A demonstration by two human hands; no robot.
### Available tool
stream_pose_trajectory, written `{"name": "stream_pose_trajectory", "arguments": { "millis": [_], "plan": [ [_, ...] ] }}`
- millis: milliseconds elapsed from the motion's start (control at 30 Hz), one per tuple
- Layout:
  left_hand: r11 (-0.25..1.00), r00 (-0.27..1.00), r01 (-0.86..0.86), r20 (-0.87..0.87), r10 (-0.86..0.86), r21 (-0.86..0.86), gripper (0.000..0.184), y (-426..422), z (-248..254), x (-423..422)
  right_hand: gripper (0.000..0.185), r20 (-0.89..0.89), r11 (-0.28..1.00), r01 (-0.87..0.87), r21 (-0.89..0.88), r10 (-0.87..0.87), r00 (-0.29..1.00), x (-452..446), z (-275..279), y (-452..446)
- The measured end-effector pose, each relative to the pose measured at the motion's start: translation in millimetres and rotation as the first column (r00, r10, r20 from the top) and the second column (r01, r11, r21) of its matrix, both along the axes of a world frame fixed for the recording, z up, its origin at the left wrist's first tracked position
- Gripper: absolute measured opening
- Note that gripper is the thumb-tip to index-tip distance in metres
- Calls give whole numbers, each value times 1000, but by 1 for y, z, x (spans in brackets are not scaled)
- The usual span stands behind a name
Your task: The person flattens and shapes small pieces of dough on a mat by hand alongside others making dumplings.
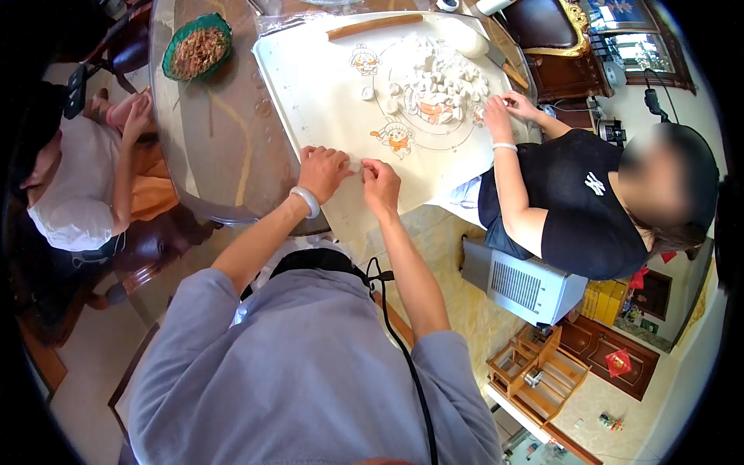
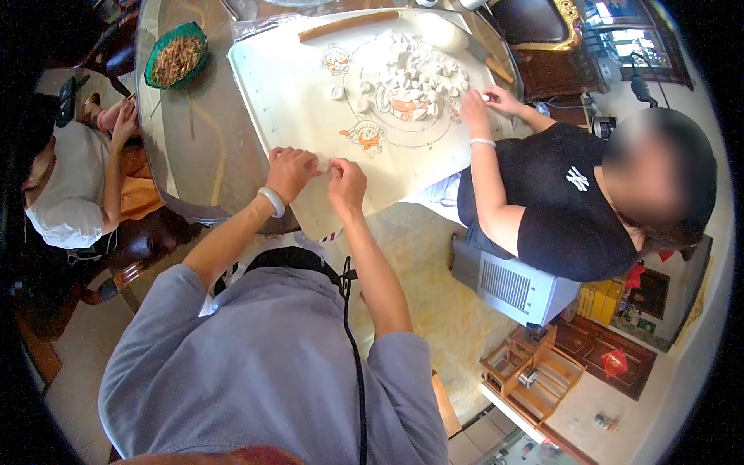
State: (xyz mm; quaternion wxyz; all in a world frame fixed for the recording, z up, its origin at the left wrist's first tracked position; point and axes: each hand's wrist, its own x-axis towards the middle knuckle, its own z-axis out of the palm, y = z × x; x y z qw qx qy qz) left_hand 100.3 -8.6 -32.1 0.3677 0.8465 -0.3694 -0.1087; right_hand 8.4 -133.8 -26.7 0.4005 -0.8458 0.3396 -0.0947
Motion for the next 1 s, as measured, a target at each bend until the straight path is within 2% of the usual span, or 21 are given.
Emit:
{"name": "stream_pose_trajectory", "arguments": {
  "millis": [167, 267, 467, 567, 667, 767, 867, 1000],
  "plan": [
    [999, 1000, -7, -7, 7, 34, 16, -2, -3, 3, 14, 12, 998, 5, 61, -6, 1000, 3, -12, -6],
    [999, 998, 0, -55, 2, 38, 17, -1, -2, 4, 17, -82, 972, 68, 226, -51, 995, 5, -11, -19],
    [1000, 999, -7, -40, 6, -21, 25, 3, -9, 5, 24, -280, 998, -59, 3, 58, 958, 17, 1, -26],
    [997, 998, -53, -30, 52, -55, 31, 17, -10, 8, 30, -308, 984, -21, 174, 75, 948, 21, 5, -37],
    [998, 997, -68, -28, 68, 0, 39, 33, 0, 5, 35, -354, 989, -22, 145, 72, 933, 25, 7, -31],
    [999, 999, -46, -5, 46, 30, 47, 37, 2, 5, 37, -388, 993, -116, -16, 101, 916, 32, 19, -20],
    [998, 999, -37, 26, 35, 58, 54, 34, 0, 4, 37, -379, 990, -112, 83, 135, 915, 32, 20, -25],
    [999, 998, -40, 53, 38, 37, 55, 36, 1, 2, 37, -381, 980, -190, -56, 155, 912, 28, 26, -16]
  ]
}}
